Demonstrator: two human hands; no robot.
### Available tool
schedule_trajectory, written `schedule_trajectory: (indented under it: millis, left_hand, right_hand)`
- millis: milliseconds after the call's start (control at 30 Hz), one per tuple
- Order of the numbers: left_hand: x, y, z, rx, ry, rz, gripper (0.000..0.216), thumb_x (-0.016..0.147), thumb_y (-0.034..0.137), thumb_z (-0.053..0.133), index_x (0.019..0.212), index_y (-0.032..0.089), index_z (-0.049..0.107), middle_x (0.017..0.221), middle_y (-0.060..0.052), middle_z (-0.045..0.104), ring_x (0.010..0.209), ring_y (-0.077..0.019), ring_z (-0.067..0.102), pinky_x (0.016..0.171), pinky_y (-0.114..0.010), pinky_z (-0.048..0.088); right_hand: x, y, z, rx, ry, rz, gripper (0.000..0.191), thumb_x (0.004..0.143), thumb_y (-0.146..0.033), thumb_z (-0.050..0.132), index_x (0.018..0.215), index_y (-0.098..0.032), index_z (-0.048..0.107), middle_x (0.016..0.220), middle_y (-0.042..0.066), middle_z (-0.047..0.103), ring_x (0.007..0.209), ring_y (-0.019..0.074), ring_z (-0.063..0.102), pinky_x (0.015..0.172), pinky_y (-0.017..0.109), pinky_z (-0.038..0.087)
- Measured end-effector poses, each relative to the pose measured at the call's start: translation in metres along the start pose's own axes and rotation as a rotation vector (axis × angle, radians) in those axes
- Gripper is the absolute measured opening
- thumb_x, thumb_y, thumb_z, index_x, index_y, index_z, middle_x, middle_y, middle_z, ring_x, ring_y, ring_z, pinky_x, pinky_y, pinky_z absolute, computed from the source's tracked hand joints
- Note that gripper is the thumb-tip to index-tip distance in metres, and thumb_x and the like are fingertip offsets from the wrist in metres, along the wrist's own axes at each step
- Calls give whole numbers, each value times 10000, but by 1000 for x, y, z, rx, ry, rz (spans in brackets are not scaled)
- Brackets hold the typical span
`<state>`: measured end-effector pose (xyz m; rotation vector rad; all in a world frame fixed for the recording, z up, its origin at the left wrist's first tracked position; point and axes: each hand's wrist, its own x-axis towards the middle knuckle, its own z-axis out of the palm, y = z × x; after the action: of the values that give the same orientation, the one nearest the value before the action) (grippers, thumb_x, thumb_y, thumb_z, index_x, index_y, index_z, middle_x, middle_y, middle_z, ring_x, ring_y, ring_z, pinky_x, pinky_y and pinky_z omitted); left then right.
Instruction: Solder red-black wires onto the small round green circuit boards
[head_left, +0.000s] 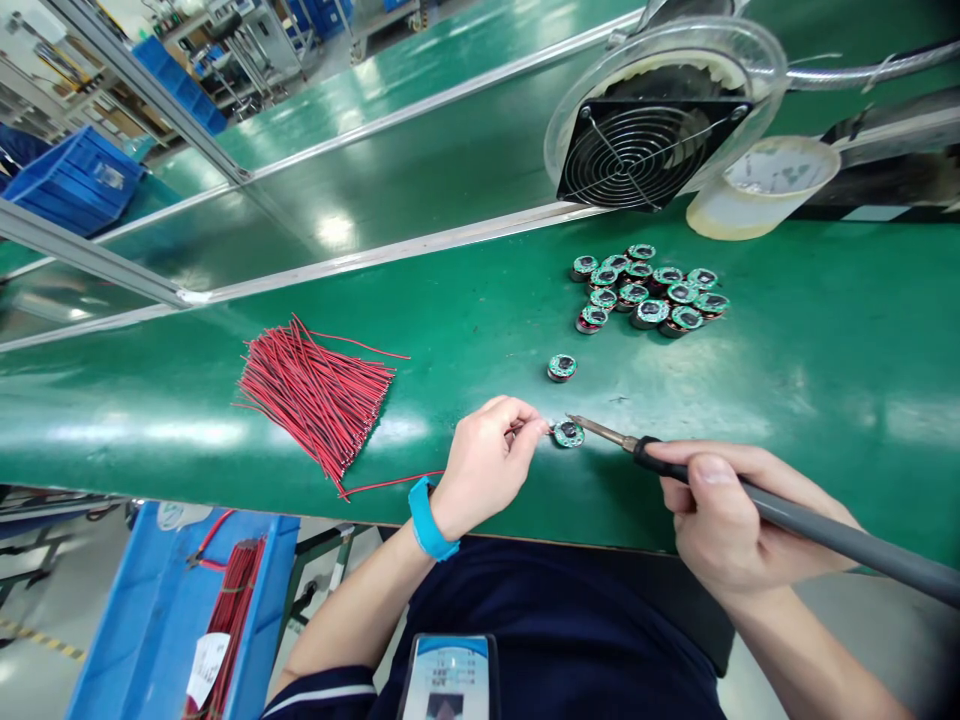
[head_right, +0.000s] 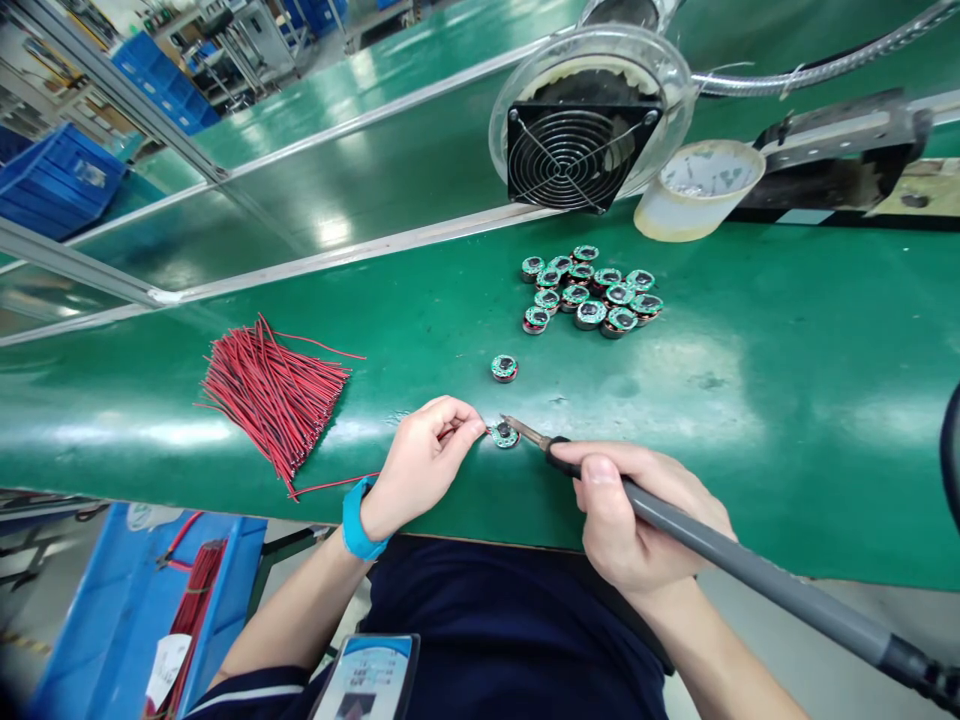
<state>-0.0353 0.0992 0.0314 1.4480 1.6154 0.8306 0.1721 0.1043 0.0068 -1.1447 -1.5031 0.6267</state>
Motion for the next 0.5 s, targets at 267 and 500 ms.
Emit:
schedule_trajectory:
  millis: [267, 500]
  left_hand:
    - [0, 1, 2, -13, 10, -9, 190, 985, 274, 596, 840, 168, 658, 824, 2, 609, 691, -105, 509, 653, -253, 377]
    - [-1, -2, 2, -28, 15, -4, 191, 986, 287, 589, 852, 173, 662, 833, -3, 614, 687, -106, 514, 641, -246, 385]
  right_hand:
    - [5, -2, 0, -68, -25, -140, 185, 988, -210, 630, 911, -282, 782, 655, -34, 677, 571, 170, 662, 628, 322, 582]
    - [4, -3, -1, -50, -84, -142, 186, 987, -199, 625, 907, -287, 769, 673, -36, 681, 606, 176, 684, 666, 324, 597]
